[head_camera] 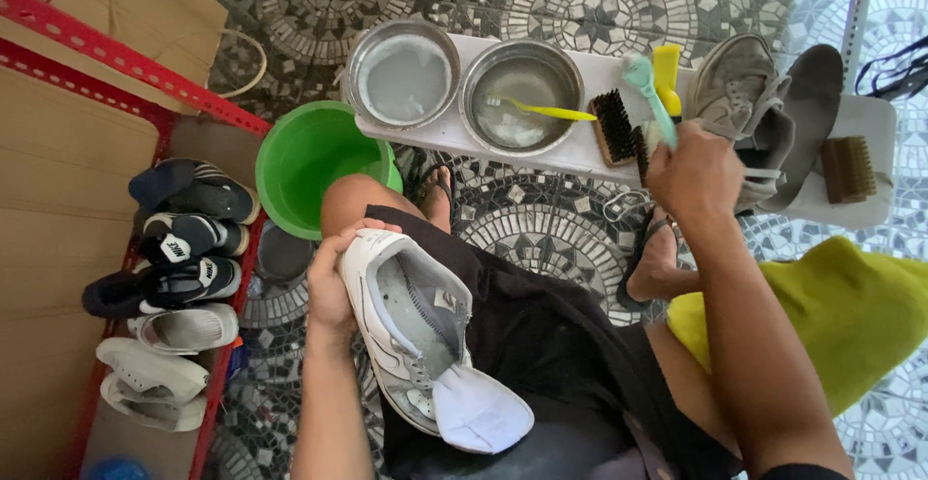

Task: The person scrubs the inside and outside of a white sneaker using a brush and water. They repeatedly dip the brush into a metal bowl and scrub various parts of the shoe, including the tongue and sole.

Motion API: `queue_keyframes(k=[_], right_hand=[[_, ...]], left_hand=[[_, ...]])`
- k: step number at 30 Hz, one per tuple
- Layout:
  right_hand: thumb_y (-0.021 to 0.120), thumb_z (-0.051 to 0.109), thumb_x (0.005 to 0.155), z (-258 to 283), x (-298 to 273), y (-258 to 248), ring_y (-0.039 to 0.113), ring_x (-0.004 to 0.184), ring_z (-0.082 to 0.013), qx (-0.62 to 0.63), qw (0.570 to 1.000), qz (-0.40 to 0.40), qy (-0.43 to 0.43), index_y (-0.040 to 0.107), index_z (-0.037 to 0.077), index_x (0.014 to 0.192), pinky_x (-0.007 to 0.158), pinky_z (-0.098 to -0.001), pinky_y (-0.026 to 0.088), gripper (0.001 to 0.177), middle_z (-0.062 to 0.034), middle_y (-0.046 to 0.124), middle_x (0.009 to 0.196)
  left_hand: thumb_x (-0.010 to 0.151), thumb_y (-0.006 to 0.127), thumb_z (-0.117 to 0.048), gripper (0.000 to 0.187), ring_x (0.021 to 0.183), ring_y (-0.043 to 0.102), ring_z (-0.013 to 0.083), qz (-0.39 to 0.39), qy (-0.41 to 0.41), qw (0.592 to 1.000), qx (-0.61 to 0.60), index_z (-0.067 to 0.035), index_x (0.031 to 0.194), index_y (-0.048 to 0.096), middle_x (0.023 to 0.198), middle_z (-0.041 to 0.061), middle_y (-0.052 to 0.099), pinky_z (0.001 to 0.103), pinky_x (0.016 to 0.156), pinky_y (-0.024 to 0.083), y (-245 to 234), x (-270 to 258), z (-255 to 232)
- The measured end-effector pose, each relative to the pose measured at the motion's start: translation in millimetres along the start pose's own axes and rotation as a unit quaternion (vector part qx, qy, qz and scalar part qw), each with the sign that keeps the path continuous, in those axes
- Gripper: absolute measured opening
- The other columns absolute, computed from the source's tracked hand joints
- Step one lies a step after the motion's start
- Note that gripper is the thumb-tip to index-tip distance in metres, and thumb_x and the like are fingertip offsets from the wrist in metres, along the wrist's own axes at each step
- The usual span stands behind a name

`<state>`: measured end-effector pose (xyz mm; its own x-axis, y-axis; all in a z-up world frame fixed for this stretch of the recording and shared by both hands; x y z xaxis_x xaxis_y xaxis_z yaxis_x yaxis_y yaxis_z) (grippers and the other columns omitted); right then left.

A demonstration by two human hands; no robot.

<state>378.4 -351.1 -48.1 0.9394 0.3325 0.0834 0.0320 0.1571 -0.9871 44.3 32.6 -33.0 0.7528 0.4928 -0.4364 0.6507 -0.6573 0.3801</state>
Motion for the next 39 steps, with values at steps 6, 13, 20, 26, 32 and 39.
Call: queue_keyframes(k=[6,13,20,26,32,39], right_hand=[[0.072,0.028,0.121,17.8,-0.3,-30.9,0.080,0.093,-0.0549,0.144,0.974,-0.131,-0.115,0.083,0.007,0.140,0.077,-0.0624,0.062,0.031,-0.0260,0.082,0.107],[0.074,0.020,0.113,68.8,3.3,-26.5,0.077,0.102,-0.0546,0.244,0.944,-0.104,-0.195,0.082,0.015,0.141,0.081,-0.0628,0.060,0.030,-0.0231,0.082,0.112],[0.072,0.025,0.117,82.4,16.0,-5.4,0.078,0.085,-0.0505,0.221,0.951,-0.068,-0.206,0.084,0.021,0.143,0.074,-0.0602,0.062,0.028,-0.0180,0.082,0.101],[0.071,0.025,0.119,80.2,20.5,2.1,0.078,0.083,-0.0522,0.228,0.947,-0.058,-0.217,0.084,0.018,0.143,0.070,-0.0626,0.062,0.028,-0.0196,0.082,0.099],[0.079,0.022,0.114,82.9,13.4,-25.9,0.078,0.084,-0.0473,0.222,0.928,-0.170,-0.248,0.086,0.021,0.136,0.072,-0.0566,0.061,0.023,-0.0160,0.078,0.095],[0.082,0.019,0.113,90.5,-5.6,-23.2,0.076,0.076,-0.0423,0.215,0.923,-0.185,-0.261,0.088,0.019,0.135,0.069,-0.0514,0.061,0.023,-0.0122,0.076,0.089]], left_hand=[[0.104,0.049,-0.035,0.049,0.104,0.074,0.0274,0.009,0.001,1.000,0.004,0.000,0.129,0.072,0.122,0.027,0.080,0.040,0.098,0.057,-3.4,6.1,5.3],[0.104,0.052,-0.036,0.049,0.106,0.075,0.0289,0.004,-0.006,1.000,-0.013,0.000,0.129,0.073,0.124,0.027,0.081,0.042,0.099,0.057,-5.4,5.1,11.3],[0.105,0.051,-0.035,0.047,0.108,0.075,0.0305,0.006,-0.003,1.000,-0.019,-0.001,0.130,0.071,0.123,0.028,0.081,0.043,0.102,0.056,-5.3,7.9,7.4],[0.105,0.051,-0.035,0.049,0.110,0.076,0.0310,0.009,-0.008,1.000,-0.027,0.000,0.132,0.070,0.126,0.029,0.080,0.045,0.105,0.057,-15.6,10.9,12.7],[0.104,0.052,-0.036,0.050,0.109,0.077,0.0296,0.002,-0.009,1.000,-0.028,0.001,0.132,0.071,0.124,0.030,0.081,0.043,0.103,0.059,-12.1,7.8,13.6],[0.105,0.051,-0.037,0.049,0.110,0.075,0.0279,0.018,-0.003,1.000,-0.021,-0.001,0.131,0.072,0.125,0.027,0.081,0.042,0.105,0.058,-16.1,10.1,16.3]])
Point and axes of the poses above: each hand's wrist, its own x-axis towards the middle knuckle, its own y-axis out of the palm, z = x × y, the point moved 6 cm from there along x, towards the middle knuckle
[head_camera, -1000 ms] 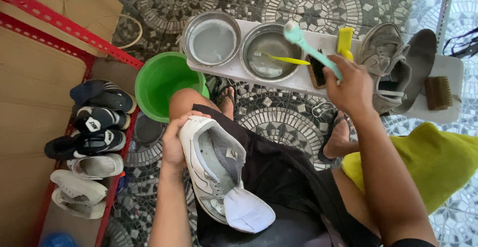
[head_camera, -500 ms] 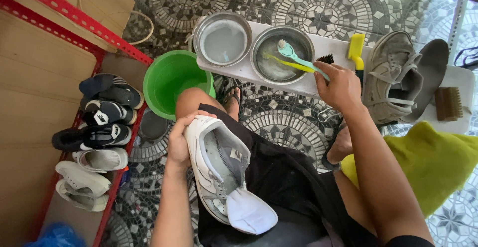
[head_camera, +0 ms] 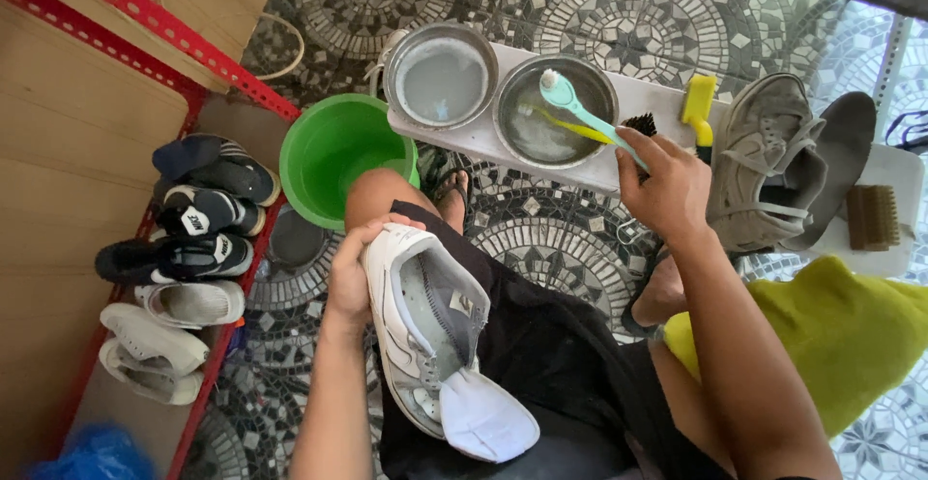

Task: The person scrubs the inside and outside of a white sneaker using a brush and water. They repeatedly dip the brush into a metal bowl and scrub various parts of the shoe, including the tongue and sole.

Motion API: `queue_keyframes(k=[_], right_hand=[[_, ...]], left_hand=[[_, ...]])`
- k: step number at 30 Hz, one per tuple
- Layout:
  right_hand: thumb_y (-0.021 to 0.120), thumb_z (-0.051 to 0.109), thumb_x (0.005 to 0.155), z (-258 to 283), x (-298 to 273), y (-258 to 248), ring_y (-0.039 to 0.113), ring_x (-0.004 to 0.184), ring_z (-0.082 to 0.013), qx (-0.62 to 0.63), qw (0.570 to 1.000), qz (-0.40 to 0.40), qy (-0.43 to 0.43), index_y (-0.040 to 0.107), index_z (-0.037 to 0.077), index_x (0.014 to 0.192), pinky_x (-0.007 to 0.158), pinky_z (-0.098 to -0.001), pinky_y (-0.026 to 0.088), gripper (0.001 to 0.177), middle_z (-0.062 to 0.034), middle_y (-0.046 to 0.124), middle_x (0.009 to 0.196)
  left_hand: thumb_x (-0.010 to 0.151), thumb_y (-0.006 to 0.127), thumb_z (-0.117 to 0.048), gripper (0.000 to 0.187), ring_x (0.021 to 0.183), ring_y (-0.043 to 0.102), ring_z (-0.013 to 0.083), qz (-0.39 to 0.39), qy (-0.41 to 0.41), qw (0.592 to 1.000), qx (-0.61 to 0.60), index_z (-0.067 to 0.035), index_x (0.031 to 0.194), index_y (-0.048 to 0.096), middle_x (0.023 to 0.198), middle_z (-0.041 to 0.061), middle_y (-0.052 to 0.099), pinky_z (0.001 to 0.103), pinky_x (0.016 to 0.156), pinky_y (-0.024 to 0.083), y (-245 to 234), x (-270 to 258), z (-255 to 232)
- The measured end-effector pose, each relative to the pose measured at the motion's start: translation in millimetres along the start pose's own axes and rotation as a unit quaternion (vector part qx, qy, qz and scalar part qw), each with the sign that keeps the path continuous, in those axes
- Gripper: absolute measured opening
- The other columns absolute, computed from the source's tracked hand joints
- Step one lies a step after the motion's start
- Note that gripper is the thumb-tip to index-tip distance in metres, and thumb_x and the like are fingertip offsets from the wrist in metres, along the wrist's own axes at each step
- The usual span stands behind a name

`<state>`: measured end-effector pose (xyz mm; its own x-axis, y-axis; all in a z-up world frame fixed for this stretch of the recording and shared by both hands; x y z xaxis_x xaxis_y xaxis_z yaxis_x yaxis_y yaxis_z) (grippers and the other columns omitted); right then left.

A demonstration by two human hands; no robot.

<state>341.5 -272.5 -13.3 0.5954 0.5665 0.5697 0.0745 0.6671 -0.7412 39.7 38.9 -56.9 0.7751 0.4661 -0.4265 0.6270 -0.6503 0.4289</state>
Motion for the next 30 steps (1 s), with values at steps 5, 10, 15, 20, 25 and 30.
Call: queue_keyframes(k=[5,10,15,20,25,30], right_hand=[[0.075,0.018,0.117,6.7,2.5,-1.0,0.074,0.083,-0.0547,0.093,0.989,0.029,0.108,0.085,0.016,0.140,0.073,-0.0569,0.056,0.025,-0.0206,0.078,0.090],[0.065,0.025,0.118,-25.9,-13.2,26.5,0.070,0.070,-0.0409,0.150,0.955,0.106,0.233,0.084,0.020,0.139,0.070,-0.0510,0.052,0.028,-0.0126,0.074,0.078],[0.055,0.027,0.123,-33.6,-16.8,38.5,0.062,0.059,-0.0236,0.209,0.916,0.130,0.316,0.081,0.013,0.141,0.065,-0.0384,0.050,0.034,-0.0043,0.070,0.069],[0.064,0.031,0.120,-31.1,-13.6,28.3,0.074,0.095,-0.0400,0.149,0.928,0.134,0.313,0.084,0.022,0.137,0.084,-0.0547,0.058,0.028,-0.0131,0.078,0.090],[0.067,0.035,0.118,-21.2,-12.0,36.9,0.072,0.069,-0.0231,0.199,0.909,0.142,0.338,0.086,0.020,0.131,0.071,-0.0405,0.056,0.027,-0.0047,0.071,0.071],[0.065,0.006,0.117,13.8,21.6,67.1,0.068,0.076,-0.0298,0.277,0.928,0.100,0.230,0.084,0.005,0.137,0.068,-0.0474,0.054,0.028,-0.0237,0.075,0.085]], left_hand=[[0.104,0.052,-0.035,0.049,0.109,0.077,0.0292,-0.006,-0.003,1.000,-0.019,0.002,0.132,0.071,0.125,0.030,0.081,0.042,0.103,0.059,4.5,-2.2,-2.6],[0.104,0.053,-0.035,0.048,0.108,0.077,0.0293,-0.001,-0.003,1.000,-0.021,0.001,0.131,0.071,0.124,0.029,0.081,0.042,0.102,0.059,6.2,-2.4,-3.0],[0.105,0.052,-0.033,0.048,0.110,0.077,0.0297,-0.003,-0.002,1.000,-0.021,0.002,0.131,0.071,0.126,0.029,0.081,0.042,0.103,0.059,5.8,-4.4,-5.7],[0.105,0.052,-0.031,0.046,0.111,0.078,0.0298,-0.002,0.007,1.000,-0.025,0.002,0.130,0.071,0.125,0.031,0.081,0.042,0.104,0.060,5.2,-4.3,-5.2],[0.105,0.052,-0.032,0.047,0.113,0.078,0.0330,0.000,0.014,1.000,-0.022,0.003,0.130,0.072,0.127,0.032,0.080,0.045,0.106,0.060,4.2,-5.4,-3.3],[0.102,0.056,-0.029,0.043,0.107,0.079,0.0326,-0.004,0.038,0.999,-0.005,0.003,0.123,0.075,0.117,0.032,0.082,0.045,0.104,0.060,9.2,-1.7,-5.8]])
Point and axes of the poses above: each hand's wrist, its own x-axis towards the middle knuckle, its own y-axis out of the palm, z = x × y, the point moved 6 cm from there along x, towards the middle knuckle
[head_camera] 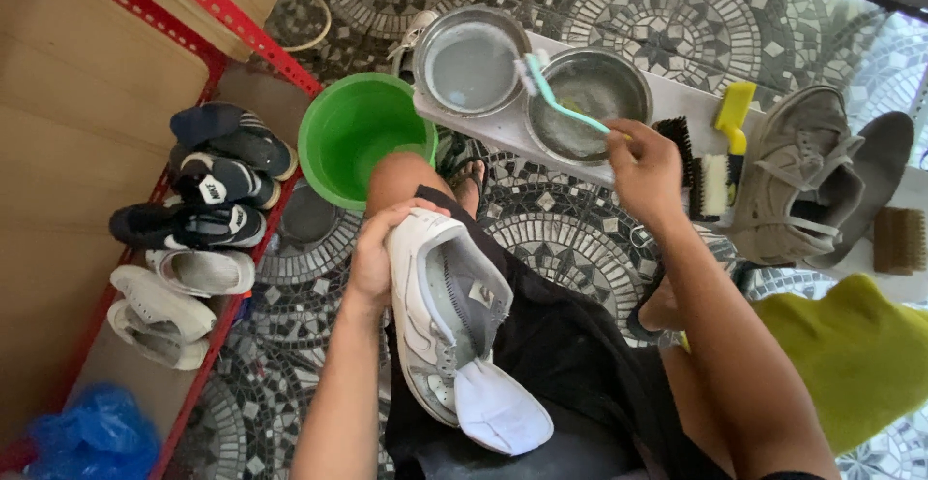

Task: The person scrubs the inside and outside of a white sneaker using a brush and water. They repeatedly dip the brush into a metal bowl and scrub various parts of the shoe, including the tongue and sole.

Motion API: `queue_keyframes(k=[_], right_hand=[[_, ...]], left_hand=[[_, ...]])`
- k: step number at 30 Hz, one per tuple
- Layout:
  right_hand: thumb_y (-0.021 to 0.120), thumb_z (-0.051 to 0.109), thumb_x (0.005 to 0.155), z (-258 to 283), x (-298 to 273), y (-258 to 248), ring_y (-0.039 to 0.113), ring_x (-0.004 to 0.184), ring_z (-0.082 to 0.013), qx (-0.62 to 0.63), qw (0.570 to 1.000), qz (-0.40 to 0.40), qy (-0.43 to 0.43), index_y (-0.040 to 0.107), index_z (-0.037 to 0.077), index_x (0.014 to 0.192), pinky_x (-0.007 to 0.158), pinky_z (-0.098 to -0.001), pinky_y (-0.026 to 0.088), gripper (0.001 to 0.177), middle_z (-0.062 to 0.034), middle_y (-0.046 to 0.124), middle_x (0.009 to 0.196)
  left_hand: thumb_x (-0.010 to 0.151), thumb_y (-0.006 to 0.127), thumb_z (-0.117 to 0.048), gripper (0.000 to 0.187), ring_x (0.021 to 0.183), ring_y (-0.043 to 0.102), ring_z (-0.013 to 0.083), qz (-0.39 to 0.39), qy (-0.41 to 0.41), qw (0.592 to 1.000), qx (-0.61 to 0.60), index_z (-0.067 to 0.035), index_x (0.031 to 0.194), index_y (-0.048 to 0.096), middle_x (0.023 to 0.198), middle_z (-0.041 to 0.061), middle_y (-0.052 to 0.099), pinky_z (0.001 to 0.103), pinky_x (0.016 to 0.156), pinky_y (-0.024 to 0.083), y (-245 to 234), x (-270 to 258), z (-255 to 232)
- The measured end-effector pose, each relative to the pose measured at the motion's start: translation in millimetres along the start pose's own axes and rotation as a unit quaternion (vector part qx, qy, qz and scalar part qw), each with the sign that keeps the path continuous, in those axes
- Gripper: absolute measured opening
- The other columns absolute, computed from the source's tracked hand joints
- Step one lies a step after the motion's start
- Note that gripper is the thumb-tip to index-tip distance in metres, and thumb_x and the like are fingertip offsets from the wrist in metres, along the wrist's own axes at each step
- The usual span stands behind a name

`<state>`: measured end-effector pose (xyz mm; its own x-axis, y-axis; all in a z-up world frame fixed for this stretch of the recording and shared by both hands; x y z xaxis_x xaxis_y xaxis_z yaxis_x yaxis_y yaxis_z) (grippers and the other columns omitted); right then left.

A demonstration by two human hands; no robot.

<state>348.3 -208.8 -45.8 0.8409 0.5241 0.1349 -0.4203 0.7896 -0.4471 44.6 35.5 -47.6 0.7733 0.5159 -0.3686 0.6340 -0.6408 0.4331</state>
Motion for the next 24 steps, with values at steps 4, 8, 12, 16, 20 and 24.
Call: queue_keyframes(k=[4,8,12,16,20,24], right_hand=[[0.070,0.017,0.112,40.6,21.3,40.1,0.076,0.106,-0.0557,-0.106,0.990,0.006,-0.089,0.085,0.011,0.130,0.084,-0.0650,0.059,0.024,-0.0238,0.084,0.112],[0.073,0.025,0.110,44.0,45.0,83.0,0.081,0.084,-0.0458,-0.245,0.954,-0.018,-0.173,0.087,0.022,0.128,0.071,-0.0576,0.063,0.023,-0.0150,0.083,0.098],[0.071,0.028,0.109,48.3,48.8,100.3,0.080,0.072,-0.0429,-0.314,0.929,0.001,-0.198,0.087,0.026,0.127,0.062,-0.0568,0.063,0.024,-0.0116,0.081,0.091],[0.070,0.019,0.111,65.6,38.4,90.6,0.080,0.072,-0.0431,-0.279,0.936,-0.016,-0.213,0.087,0.019,0.131,0.063,-0.0553,0.063,0.026,-0.0147,0.080,0.087],[0.064,0.007,0.115,67.0,34.0,81.1,0.077,0.087,-0.0565,-0.094,0.977,-0.035,-0.188,0.083,0.003,0.135,0.069,-0.0602,0.060,0.028,-0.0298,0.079,0.096],[0.056,0.004,0.118,31.0,36.4,88.3,0.065,0.072,-0.0236,0.028,0.993,-0.035,-0.106,0.081,-0.003,0.134,0.064,-0.0423,0.049,0.031,-0.0196,0.074,0.081]], left_hand=[[0.103,0.057,-0.027,0.041,0.106,0.080,0.0313,-0.001,0.010,1.000,0.022,0.004,0.122,0.076,0.116,0.030,0.083,0.044,0.104,0.060,3.2,0.7,-2.9],[0.104,0.057,-0.024,0.039,0.104,0.079,0.0295,-0.004,0.018,1.000,0.024,0.005,0.121,0.077,0.115,0.029,0.084,0.043,0.104,0.060,3.5,-4.2,-7.0],[0.105,0.057,-0.023,0.039,0.104,0.078,0.0290,-0.008,0.032,0.999,0.036,0.006,0.120,0.079,0.116,0.028,0.084,0.043,0.102,0.061,5.0,-11.4,-16.0],[0.105,0.058,-0.024,0.040,0.104,0.078,0.0285,-0.009,0.037,0.998,0.048,0.007,0.120,0.079,0.115,0.029,0.084,0.042,0.102,0.061,7.6,-13.3,-22.5],[0.105,0.057,-0.022,0.040,0.102,0.077,0.0277,-0.013,0.036,0.999,0.039,0.007,0.121,0.079,0.114,0.028,0.083,0.042,0.101,0.062,9.7,-15.5,-24.5],[0.106,0.057,-0.021,0.039,0.103,0.077,0.0290,-0.011,0.040,0.999,0.030,0.007,0.121,0.079,0.114,0.028,0.083,0.044,0.102,0.062,9.4,-14.5,-22.9]])
Point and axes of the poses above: each hand's wrist, its own x-axis towards the middle knuckle, its own y-axis out of the palm, z = x × y, the point moved 6 cm from there along x, towards the middle knuckle
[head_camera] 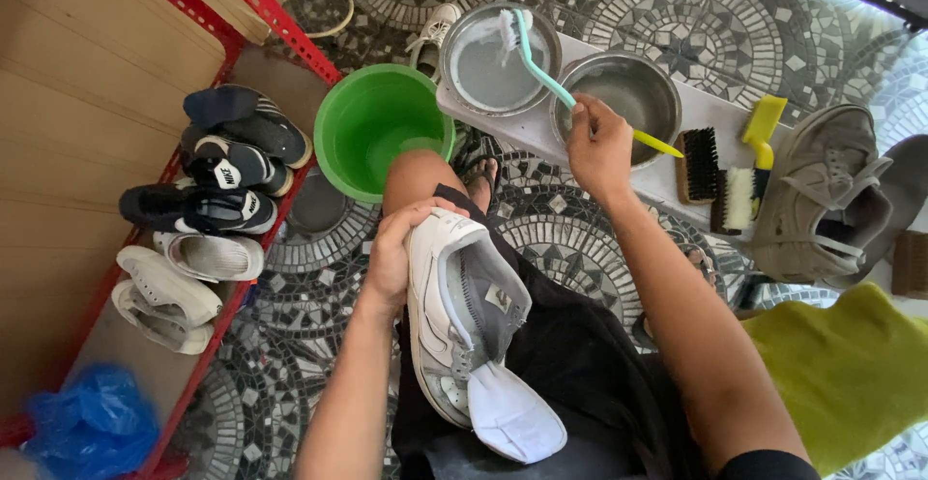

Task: The person scrubs the inside and outside of a white sneaker using a brush and water. They repeatedly dip the brush into a metal bowl and scrub various parts of the shoe, including the tongue and sole.

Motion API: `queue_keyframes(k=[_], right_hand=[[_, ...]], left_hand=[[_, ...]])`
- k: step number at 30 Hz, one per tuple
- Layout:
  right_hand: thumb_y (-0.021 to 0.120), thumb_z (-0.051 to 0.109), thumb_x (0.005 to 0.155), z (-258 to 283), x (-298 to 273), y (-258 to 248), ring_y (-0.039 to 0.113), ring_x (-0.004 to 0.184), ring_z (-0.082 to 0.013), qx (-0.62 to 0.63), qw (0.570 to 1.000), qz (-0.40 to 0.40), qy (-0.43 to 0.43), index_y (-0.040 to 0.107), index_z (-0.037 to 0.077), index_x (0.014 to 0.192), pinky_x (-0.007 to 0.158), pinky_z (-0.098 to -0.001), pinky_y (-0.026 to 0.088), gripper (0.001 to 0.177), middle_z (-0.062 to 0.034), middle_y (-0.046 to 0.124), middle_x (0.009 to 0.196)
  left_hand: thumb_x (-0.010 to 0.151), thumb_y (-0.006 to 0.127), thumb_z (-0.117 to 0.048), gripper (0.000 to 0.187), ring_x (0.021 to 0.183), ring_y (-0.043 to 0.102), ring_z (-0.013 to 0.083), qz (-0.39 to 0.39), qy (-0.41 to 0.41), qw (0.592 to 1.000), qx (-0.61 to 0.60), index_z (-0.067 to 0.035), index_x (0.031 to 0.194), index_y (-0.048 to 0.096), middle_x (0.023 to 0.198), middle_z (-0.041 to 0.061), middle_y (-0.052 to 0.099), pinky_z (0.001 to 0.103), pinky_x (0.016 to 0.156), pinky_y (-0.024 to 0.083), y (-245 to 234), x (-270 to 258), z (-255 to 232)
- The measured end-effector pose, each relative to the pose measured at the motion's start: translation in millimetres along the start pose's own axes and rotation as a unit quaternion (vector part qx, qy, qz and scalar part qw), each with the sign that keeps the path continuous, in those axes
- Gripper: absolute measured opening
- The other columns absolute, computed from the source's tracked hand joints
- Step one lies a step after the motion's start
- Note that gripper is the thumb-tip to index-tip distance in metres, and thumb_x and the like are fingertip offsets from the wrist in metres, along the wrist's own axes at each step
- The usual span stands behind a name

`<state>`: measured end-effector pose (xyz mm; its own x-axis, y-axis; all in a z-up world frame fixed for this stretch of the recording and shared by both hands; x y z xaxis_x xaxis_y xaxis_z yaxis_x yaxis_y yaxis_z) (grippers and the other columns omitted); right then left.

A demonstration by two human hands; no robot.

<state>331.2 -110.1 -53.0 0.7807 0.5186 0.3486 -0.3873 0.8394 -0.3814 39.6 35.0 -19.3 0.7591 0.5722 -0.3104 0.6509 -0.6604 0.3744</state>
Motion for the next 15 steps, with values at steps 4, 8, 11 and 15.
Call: queue_keyframes(k=[4,8,11,15], right_hand=[[0.059,0.002,0.116,22.5,-4.7,-1.5,0.078,0.097,-0.0582,-0.035,0.999,-0.008,-0.005,0.082,-0.005,0.130,0.080,-0.0569,0.061,0.028,-0.0329,0.080,0.100],[0.061,0.010,0.116,5.9,-6.5,-0.2,0.081,0.094,-0.0454,-0.080,0.996,0.005,0.027,0.085,0.007,0.131,0.079,-0.0516,0.061,0.028,-0.0226,0.083,0.099],[0.060,0.010,0.118,-23.6,-4.0,4.4,0.069,0.075,-0.0275,-0.016,0.997,0.016,0.078,0.084,0.005,0.130,0.066,-0.0388,0.052,0.027,-0.0145,0.077,0.089],[0.051,0.022,0.120,-32.9,-18.5,15.0,0.048,0.048,-0.0096,0.273,0.904,0.023,0.329,0.063,-0.003,0.150,0.042,-0.0266,0.038,0.040,-0.0048,0.061,0.074]], left_hand=[[0.106,0.058,-0.021,0.039,0.105,0.077,0.0283,0.000,-0.002,1.000,-0.003,0.007,0.121,0.079,0.115,0.028,0.083,0.044,0.102,0.062,-4.8,2.3,5.6],[0.106,0.059,-0.024,0.039,0.105,0.077,0.0290,0.004,-0.005,1.000,0.001,0.006,0.121,0.079,0.114,0.028,0.083,0.044,0.102,0.061,0.6,1.2,2.6],[0.105,0.060,-0.026,0.040,0.104,0.077,0.0276,-0.005,-0.008,1.000,0.008,0.005,0.121,0.080,0.113,0.026,0.083,0.042,0.102,0.060,-3.1,4.2,5.7],[0.106,0.059,-0.027,0.041,0.104,0.075,0.0282,-0.006,-0.003,1.000,0.029,0.004,0.122,0.081,0.116,0.025,0.083,0.041,0.104,0.061,0.2,1.0,4.3]])
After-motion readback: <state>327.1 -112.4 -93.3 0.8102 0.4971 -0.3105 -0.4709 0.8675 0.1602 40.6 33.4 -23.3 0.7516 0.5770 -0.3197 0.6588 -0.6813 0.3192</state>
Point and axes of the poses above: each hand's wrist, its own x-axis towards the middle knuckle, its own y-axis out of the palm, z = x × y, the point moved 6 cm from there along x, towards the middle knuckle
